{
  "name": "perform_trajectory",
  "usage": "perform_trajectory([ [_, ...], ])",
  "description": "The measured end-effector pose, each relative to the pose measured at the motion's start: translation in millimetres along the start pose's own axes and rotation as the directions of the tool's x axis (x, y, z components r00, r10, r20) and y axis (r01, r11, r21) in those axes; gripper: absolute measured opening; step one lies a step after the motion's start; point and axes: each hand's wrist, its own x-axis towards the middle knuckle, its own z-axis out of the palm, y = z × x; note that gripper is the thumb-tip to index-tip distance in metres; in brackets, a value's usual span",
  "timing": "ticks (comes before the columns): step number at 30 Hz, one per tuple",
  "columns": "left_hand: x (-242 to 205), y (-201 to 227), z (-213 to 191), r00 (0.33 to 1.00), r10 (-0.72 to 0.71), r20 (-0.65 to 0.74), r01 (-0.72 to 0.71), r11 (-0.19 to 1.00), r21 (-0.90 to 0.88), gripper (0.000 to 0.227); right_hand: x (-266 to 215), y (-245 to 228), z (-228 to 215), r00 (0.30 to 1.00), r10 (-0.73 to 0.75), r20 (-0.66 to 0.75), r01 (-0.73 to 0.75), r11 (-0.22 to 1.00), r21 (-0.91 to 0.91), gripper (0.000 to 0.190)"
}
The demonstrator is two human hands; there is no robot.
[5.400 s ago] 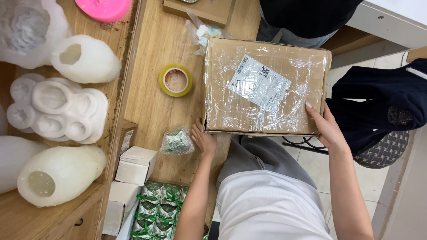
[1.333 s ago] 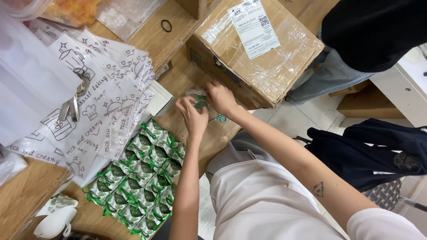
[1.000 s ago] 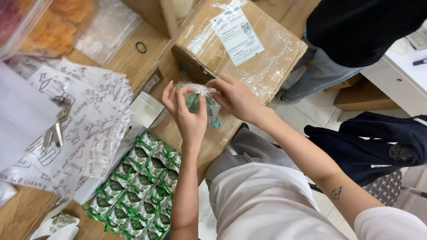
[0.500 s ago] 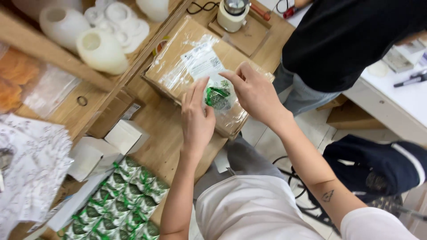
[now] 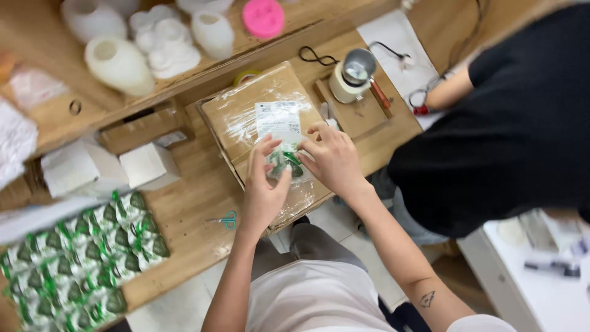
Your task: Unpacking items from shipping boxes and organizing them into a storage container and onto workshop shelves.
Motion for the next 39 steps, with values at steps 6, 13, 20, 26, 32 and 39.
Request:
perform_trajectory([
  [6, -45, -69, 12, 0.847, -0.262, -0.462, 0.186, 0.961, -0.204, 0.036, 27, 4, 12, 0.975, -0.187, 0.122, 0.17, 0.976, 0.137, 0.023],
  [13, -94, -109, 20, 0.723, -0.55, -0.419, 0.202, 0.747, -0.633, 0.039, 34, -30, 3, 0.92, -0.382, 0.089, 0.364, 0.917, 0.164, 0.01],
  [20, -168, -77, -48, 0.831, -0.454, 0.32, 0.262, -0.188, -0.947, 0.068, -18, -123, 12, 0.85, -0.504, 0.157, 0.393, 0.803, 0.448, 0.012],
  [26, -279, -173, -84, 0.809, -0.491, 0.322, 0.221, -0.254, -0.942, 0.057, -55, -207, 50, 0.758, -0.629, 0.173, 0.504, 0.733, 0.458, 0.014],
  [32, -382, -202, -172, 0.647, -0.762, 0.045, 0.187, 0.101, -0.977, 0.065, -109, -327, 122, 0.827, -0.498, 0.26, 0.286, 0.772, 0.568, 0.014],
  [39, -439, -199, -257, 0.528, -0.819, -0.224, 0.458, 0.497, -0.737, 0.07, -164, -421, 199, 0.859, -0.255, 0.445, -0.121, 0.743, 0.659, 0.03],
])
